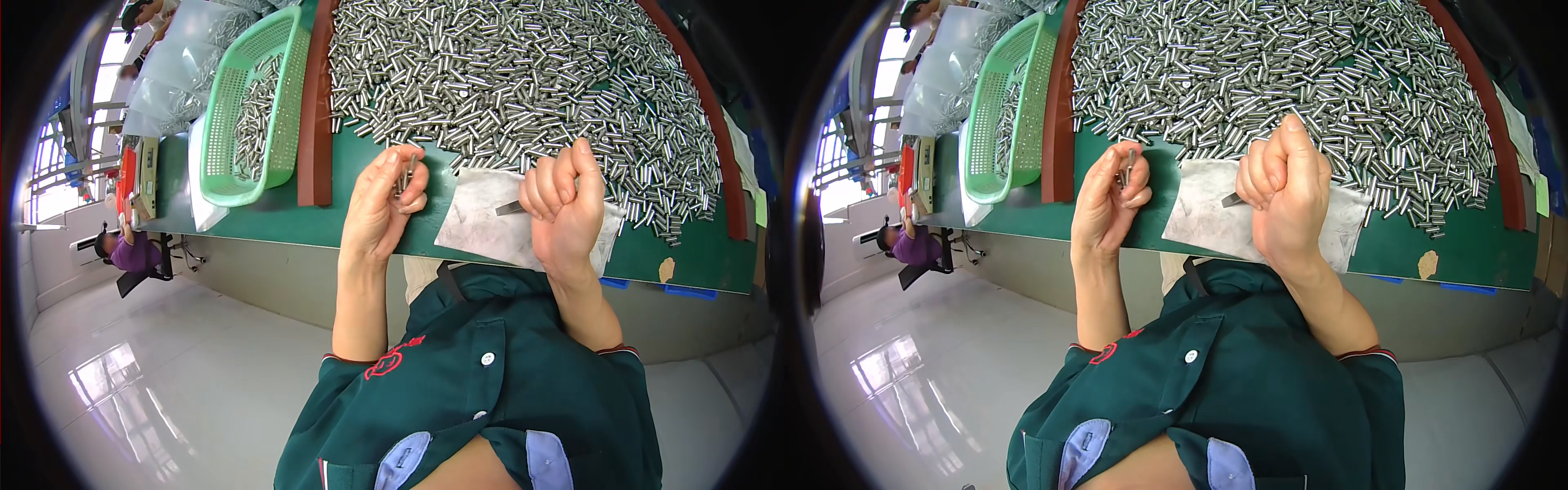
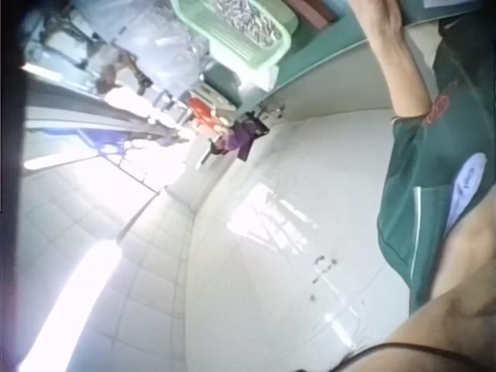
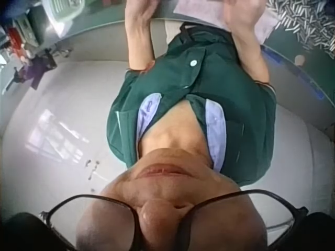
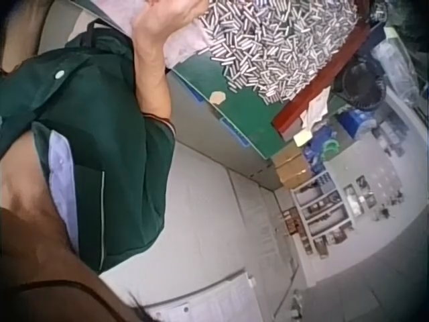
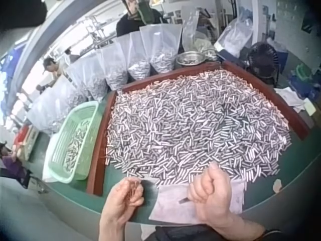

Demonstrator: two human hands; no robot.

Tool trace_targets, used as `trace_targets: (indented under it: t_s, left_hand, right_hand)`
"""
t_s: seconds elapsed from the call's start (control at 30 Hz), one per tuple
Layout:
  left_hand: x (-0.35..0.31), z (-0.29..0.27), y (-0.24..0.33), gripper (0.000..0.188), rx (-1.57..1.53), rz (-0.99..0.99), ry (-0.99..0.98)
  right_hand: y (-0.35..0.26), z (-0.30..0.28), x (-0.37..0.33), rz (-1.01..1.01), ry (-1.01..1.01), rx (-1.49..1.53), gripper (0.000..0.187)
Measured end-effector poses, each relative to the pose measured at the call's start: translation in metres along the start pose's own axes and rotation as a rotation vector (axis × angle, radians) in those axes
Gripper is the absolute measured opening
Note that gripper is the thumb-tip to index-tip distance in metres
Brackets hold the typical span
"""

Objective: Inspecting and cleaning small metal cylinders at a factory workbench.

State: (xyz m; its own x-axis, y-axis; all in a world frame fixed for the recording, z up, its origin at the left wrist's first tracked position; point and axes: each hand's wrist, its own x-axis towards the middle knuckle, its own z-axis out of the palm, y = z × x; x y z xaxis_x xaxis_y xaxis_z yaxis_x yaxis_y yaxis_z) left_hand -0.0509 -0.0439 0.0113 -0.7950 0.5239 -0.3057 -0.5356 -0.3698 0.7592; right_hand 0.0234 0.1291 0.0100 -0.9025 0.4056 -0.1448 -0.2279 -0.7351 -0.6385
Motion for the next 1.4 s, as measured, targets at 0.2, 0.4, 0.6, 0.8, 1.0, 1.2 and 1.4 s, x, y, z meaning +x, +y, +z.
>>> trace_targets:
  t_s: [0.2, 0.4, 0.6, 0.8, 1.0, 1.2, 1.4]
  left_hand:
    - [-0.017, -0.007, 0.043, 0.017, 0.262, 0.359, 0.126]
    - [-0.018, 0.004, 0.023, 0.015, 0.094, 0.044, 0.004]
    - [-0.019, 0.04, -0.025, 0.004, 1.131, 0.282, -0.007]
    - [-0.014, 0.041, -0.034, 0.01, 1.682, 0.488, -0.136]
    - [-0.02, 0.04, -0.028, 0.012, 1.781, 0.415, -0.091]
    - [-0.017, 0.044, -0.034, 0.012, 1.68, 0.465, -0.116]
    - [-0.018, 0.046, -0.039, 0.012, 1.709, 0.446, -0.142]
  right_hand:
    - [-0.002, -0.001, -0.002, -0.003, 0.007, 0.046, 0.044]
    - [-0.001, 0.0, -0.003, 0.009, 0.021, 0.021, 0.044]
    - [0.0, -0.002, 0.001, -0.001, -0.009, 0.007, 0.044]
    - [-0.001, -0.005, 0.0, -0.02, -0.03, -0.013, 0.043]
    - [-0.002, -0.006, -0.001, -0.006, -0.036, 0.004, 0.042]
    - [-0.002, -0.008, -0.001, -0.053, -0.02, 0.084, 0.045]
    - [-0.001, -0.007, 0.0, -0.072, -0.003, 0.072, 0.043]
